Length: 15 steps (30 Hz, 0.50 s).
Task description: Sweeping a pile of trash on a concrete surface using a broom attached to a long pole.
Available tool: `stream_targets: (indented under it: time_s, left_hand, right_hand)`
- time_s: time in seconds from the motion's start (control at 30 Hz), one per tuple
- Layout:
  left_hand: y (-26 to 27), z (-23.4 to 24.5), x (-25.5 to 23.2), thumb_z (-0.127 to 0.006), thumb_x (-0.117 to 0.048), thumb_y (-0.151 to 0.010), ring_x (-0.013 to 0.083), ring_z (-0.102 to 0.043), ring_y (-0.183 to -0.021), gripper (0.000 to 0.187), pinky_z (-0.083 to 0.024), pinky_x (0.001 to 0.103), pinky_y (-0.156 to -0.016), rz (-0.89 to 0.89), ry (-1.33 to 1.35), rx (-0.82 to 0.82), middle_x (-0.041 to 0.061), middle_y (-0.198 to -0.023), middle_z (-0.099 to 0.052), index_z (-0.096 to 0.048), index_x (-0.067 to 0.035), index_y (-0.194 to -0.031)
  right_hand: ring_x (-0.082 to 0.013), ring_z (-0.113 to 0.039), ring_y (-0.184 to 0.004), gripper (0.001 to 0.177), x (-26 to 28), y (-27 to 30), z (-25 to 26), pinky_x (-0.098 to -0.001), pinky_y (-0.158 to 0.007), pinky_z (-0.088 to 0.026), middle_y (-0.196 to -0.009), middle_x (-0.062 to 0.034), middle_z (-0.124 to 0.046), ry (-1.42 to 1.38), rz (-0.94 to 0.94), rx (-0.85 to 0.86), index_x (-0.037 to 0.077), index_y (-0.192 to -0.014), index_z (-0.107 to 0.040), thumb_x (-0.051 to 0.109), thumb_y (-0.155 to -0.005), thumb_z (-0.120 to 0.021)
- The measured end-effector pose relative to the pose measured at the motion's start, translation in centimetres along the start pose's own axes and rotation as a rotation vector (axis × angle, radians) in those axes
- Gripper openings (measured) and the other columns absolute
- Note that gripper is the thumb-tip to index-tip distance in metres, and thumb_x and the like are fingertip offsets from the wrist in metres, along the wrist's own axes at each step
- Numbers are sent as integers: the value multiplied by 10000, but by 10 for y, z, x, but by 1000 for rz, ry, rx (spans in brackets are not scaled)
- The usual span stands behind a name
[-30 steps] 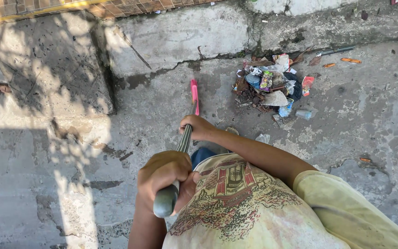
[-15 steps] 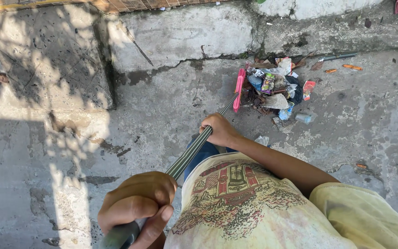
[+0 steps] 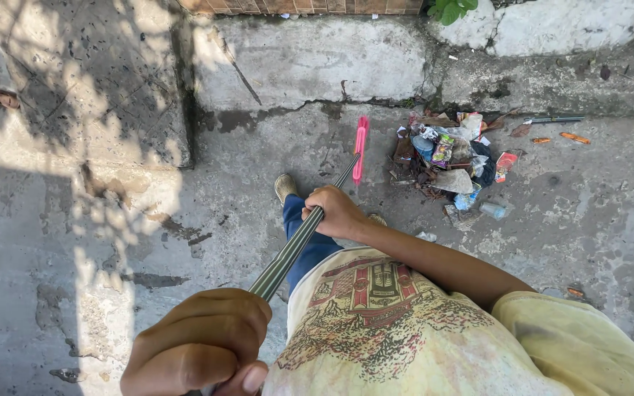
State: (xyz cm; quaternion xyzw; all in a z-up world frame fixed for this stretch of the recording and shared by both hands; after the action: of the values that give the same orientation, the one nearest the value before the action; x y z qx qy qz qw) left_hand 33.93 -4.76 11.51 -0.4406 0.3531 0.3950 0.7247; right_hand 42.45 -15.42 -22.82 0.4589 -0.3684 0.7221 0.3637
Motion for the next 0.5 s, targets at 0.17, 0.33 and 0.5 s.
stream_targets:
  time_s: [0.17,0.33,0.5]
  left_hand:
    - [-13,56,24,-775,-85,-786,190,-709,-608,324,-653,458,-747,23,1,-26,39,-627,-592,-467,-88,-686]
    - [-57,117,37,-762,-44,-797,230,-698,-594,406,-655,433,-683,-6,-123,-22,73,-609,-557,-388,-84,-645]
    - [-102,176,72,-739,-48,-724,250,-563,-483,348,-486,380,-516,-155,55,76,78,-560,-477,-404,-59,-628]
  right_hand:
    - [-279,-588,-603,249,10,-64,-25,-430,-662,-460,-597,-107,-567,-37,25,-2,39,-592,-560,104,-764,-726]
    - [-227,-574,-561,287,23,-151,-64,-411,-733,-470,-541,-78,-556,-100,86,-28,59,-551,-523,78,-768,-709]
    - [-209,-501,-578,364,25,-253,-104,-385,-585,-429,-549,-95,-467,-125,65,-68,21,-566,-455,84,-815,-713]
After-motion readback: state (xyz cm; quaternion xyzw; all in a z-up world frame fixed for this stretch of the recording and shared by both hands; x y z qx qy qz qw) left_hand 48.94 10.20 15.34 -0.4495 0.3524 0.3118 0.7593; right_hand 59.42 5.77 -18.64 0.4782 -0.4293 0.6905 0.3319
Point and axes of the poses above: each hand's wrist, its own y-axis away from the middle knuckle, its own z-axis out of the back of the hand, x = y × z, the point moved 1 cm from there along -y, towards the middle knuckle
